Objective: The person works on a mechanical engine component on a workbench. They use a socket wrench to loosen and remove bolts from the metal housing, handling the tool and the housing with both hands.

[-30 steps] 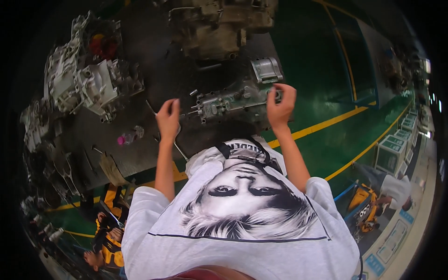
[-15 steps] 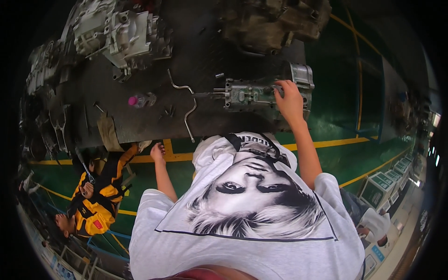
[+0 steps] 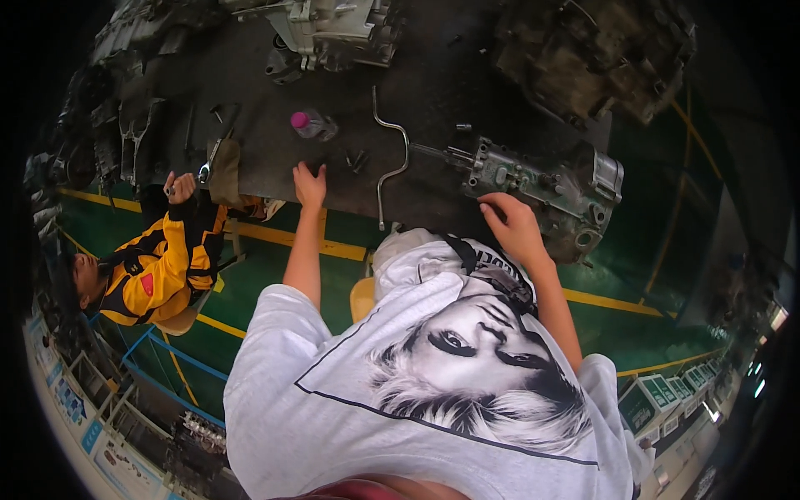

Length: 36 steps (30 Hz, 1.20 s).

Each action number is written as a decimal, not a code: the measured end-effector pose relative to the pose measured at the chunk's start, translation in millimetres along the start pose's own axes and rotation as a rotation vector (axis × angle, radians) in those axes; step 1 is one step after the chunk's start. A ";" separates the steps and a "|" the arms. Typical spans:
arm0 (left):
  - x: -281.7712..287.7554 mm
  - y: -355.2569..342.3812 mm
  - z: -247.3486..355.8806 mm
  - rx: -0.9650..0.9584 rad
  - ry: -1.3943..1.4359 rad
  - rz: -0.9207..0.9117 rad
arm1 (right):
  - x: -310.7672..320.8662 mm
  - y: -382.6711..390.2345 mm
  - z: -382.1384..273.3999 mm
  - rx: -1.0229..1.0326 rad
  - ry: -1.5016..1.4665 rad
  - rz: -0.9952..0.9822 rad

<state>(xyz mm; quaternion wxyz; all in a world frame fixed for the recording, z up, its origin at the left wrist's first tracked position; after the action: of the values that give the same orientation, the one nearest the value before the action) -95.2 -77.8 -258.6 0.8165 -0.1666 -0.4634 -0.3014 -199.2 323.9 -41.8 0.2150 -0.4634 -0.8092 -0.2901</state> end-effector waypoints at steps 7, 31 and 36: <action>-35.2 -17.1 -13.1 -0.043 -0.110 -0.269 | -1.6 13.9 -0.6 -0.022 -0.023 0.017; -51.6 125.2 139.9 -0.188 0.498 -0.568 | 26.9 68.2 100.6 -0.397 -0.153 0.512; -34.3 58.9 55.5 -0.155 0.112 -0.156 | 21.6 64.9 99.4 -0.265 -0.043 0.480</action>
<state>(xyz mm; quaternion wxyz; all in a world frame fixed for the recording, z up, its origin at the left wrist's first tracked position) -106.9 9.3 -259.0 0.7999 -0.1756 -0.4040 -0.4076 -160.7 430.0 -84.4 0.1979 -0.6721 -0.6356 -0.3243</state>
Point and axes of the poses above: each hand's wrist, its own y-axis away from the middle knuckle, its own x-axis out of the back of the hand, z = x × y, the point moved 6 cm from there along -y, towards the middle knuckle, and after that the axes turned 3 degrees about z, right-handed, at the moved point
